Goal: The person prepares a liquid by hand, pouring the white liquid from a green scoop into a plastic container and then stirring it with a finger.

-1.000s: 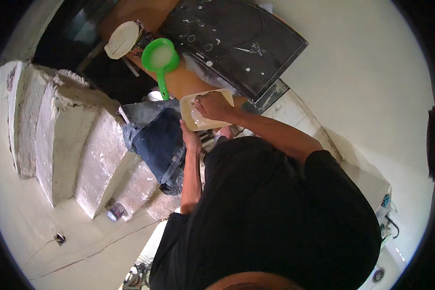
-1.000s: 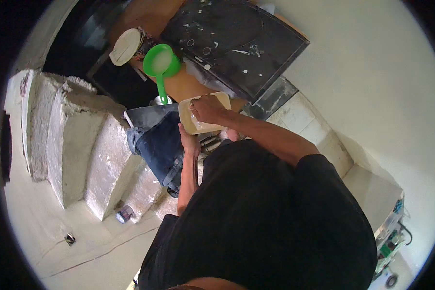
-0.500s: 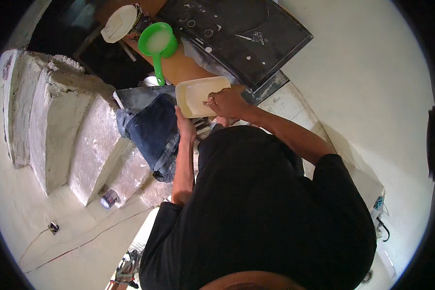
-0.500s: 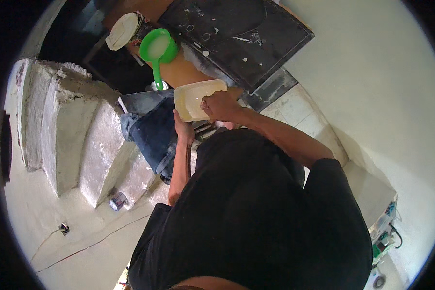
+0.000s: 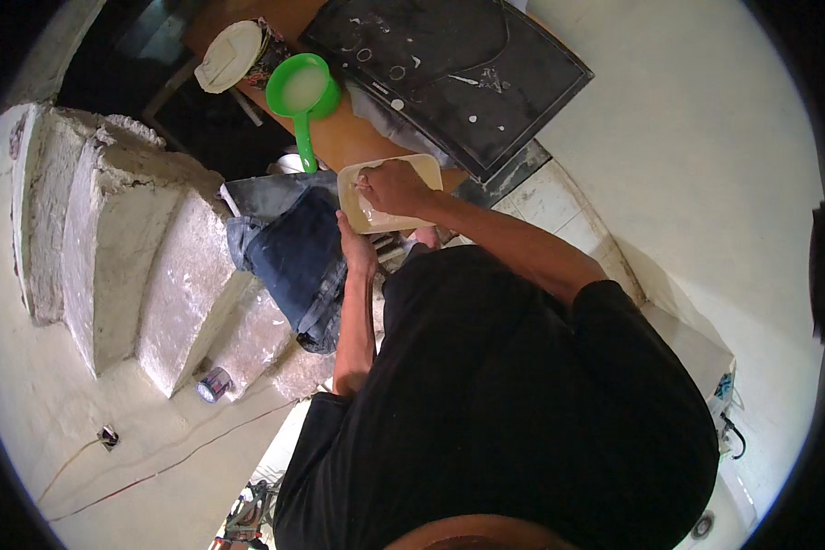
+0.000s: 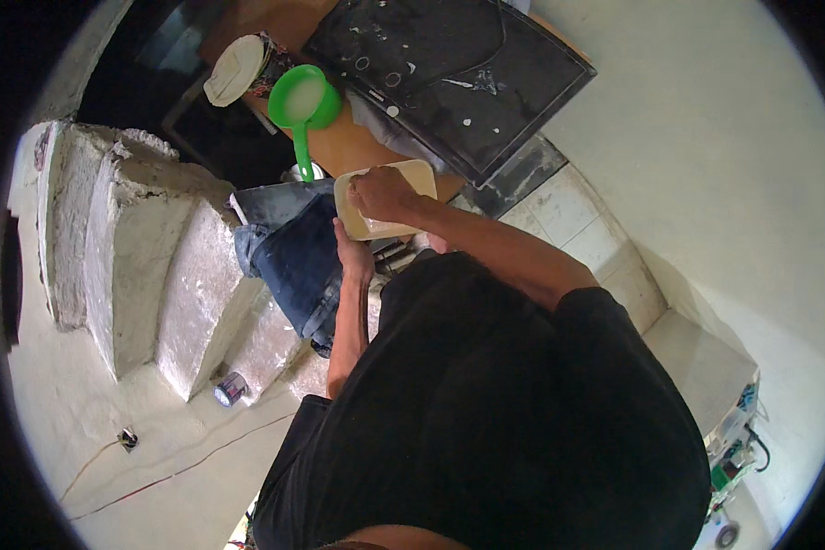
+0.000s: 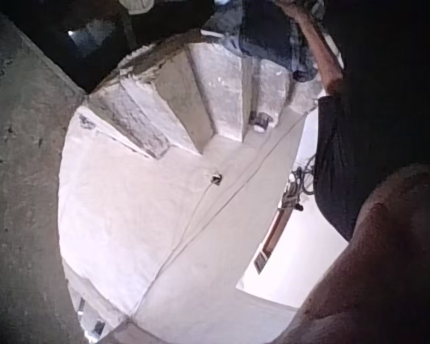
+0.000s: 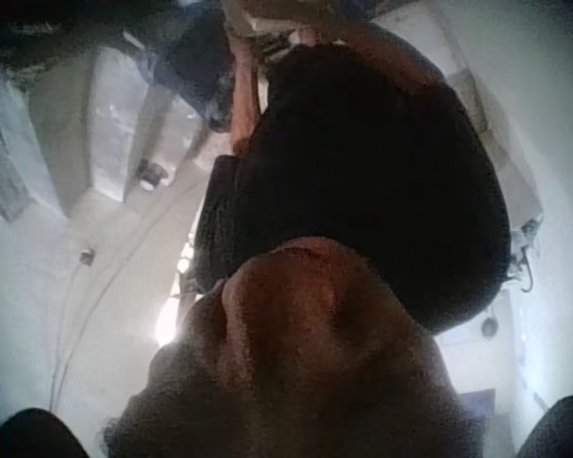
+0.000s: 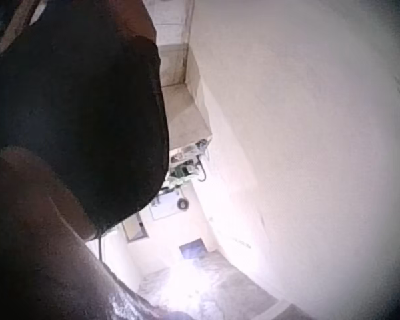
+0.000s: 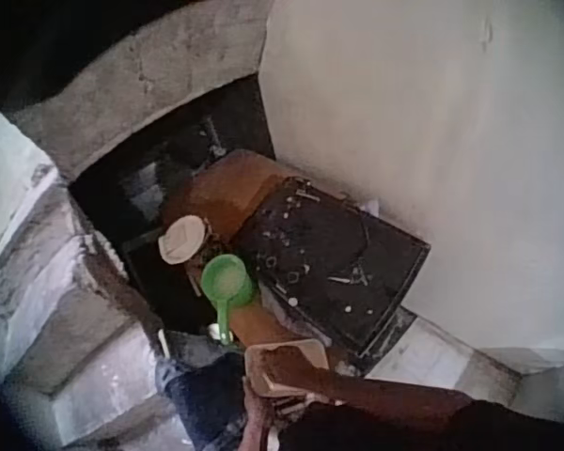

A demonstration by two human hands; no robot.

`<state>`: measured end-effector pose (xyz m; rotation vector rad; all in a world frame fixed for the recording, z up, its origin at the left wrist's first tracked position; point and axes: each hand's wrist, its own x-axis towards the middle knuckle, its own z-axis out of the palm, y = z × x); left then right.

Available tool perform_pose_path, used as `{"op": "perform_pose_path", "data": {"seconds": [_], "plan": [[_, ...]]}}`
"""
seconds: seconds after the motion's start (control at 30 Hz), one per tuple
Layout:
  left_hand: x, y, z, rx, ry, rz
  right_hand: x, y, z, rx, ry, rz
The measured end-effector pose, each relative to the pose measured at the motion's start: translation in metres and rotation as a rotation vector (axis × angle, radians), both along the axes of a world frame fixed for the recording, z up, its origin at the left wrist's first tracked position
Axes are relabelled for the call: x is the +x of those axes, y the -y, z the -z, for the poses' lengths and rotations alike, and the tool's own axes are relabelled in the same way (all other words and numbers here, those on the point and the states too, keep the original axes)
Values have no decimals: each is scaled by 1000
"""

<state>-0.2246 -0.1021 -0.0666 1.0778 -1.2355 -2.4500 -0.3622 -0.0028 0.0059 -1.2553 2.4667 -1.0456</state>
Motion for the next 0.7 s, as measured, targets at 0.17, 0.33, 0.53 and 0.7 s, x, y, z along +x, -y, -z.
{"op": "perform_pose_path", "data": {"seconds": [0.17,0.33,0.53,0.7], "plan": [[-1,0,5,10,17,-3,-17,-25,14,10,-113,0],[-1,1,8,-32,0,-10,-4,-62,7,214,-71,-8],[3,10,23,-53,40,20,20,-68,1,86,-9,-48],[-1,2,10,-31,-10,-4,26,-36,7,1,65,-11]]}}
